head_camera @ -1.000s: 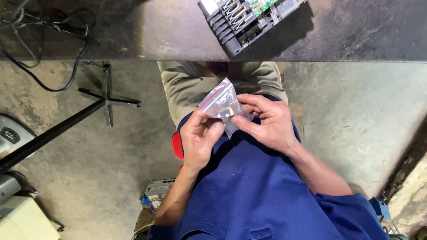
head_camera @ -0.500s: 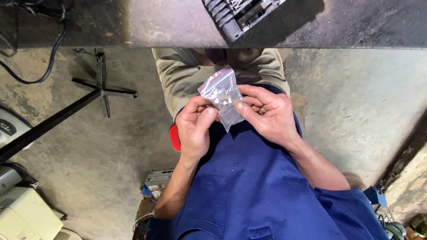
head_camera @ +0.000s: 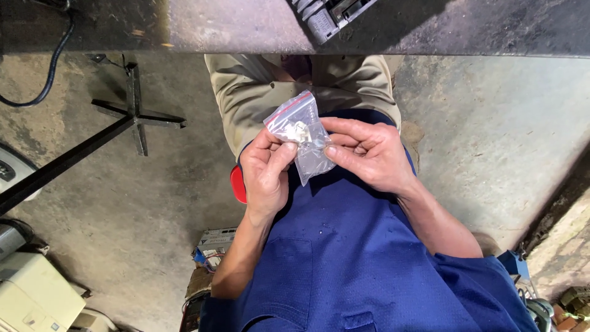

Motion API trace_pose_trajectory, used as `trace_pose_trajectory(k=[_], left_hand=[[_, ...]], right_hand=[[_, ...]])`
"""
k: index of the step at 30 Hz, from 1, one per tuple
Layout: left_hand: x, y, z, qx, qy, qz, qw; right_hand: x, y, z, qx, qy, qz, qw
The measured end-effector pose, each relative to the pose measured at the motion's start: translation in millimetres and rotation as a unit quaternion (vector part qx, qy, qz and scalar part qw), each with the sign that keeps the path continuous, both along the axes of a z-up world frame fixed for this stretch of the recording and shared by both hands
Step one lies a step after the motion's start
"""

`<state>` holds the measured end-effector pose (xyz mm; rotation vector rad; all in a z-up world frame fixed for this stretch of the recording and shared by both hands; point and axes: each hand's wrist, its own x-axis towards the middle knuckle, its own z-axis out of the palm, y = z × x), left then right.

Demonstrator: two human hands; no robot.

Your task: The person cleans a small electronic device with a brush and a toothbrush, then uses a metal tube to inspect the device's interior. They handle a small plastic bag containing parts and place it on the workbench.

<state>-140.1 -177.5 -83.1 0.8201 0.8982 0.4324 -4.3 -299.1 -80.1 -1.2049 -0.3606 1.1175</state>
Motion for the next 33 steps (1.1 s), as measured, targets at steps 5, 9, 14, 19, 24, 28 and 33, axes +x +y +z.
trace_pose_trajectory(k=[5,9,14,19,24,28,33], left_hand=[[-5,0,-3,0.001,0.002,0.001,1.000],[-8,1,-1,0.084,0.046,-0.040,0.995],[-10,2,-8,0.150,0.025,-0.046,0.987],[-7,4,-3,0.184,0.001,-0.049,0.982],[-16,5,-8,0.204,0.068,-0.095,0.972],[13,8,32,0.126,0.019,-0.082,0.988],[19,22,58,0.304,0.162,-0.209,0.915]], right_hand=[[-5,-7,-17,0.008,0.087,-0.031,0.996],[-5,-2,-17,-0.008,0.063,-0.045,0.997],[-8,0,-21,-0.012,-0.010,-0.033,0.999],[-8,5,-16,-0.044,-0.103,-0.038,0.993],[-13,-5,-31,-0.079,-0.155,-0.057,0.983],[1,2,-6,-0.059,-0.148,-0.067,0.985],[19,5,29,-0.060,-0.347,0.035,0.935]])
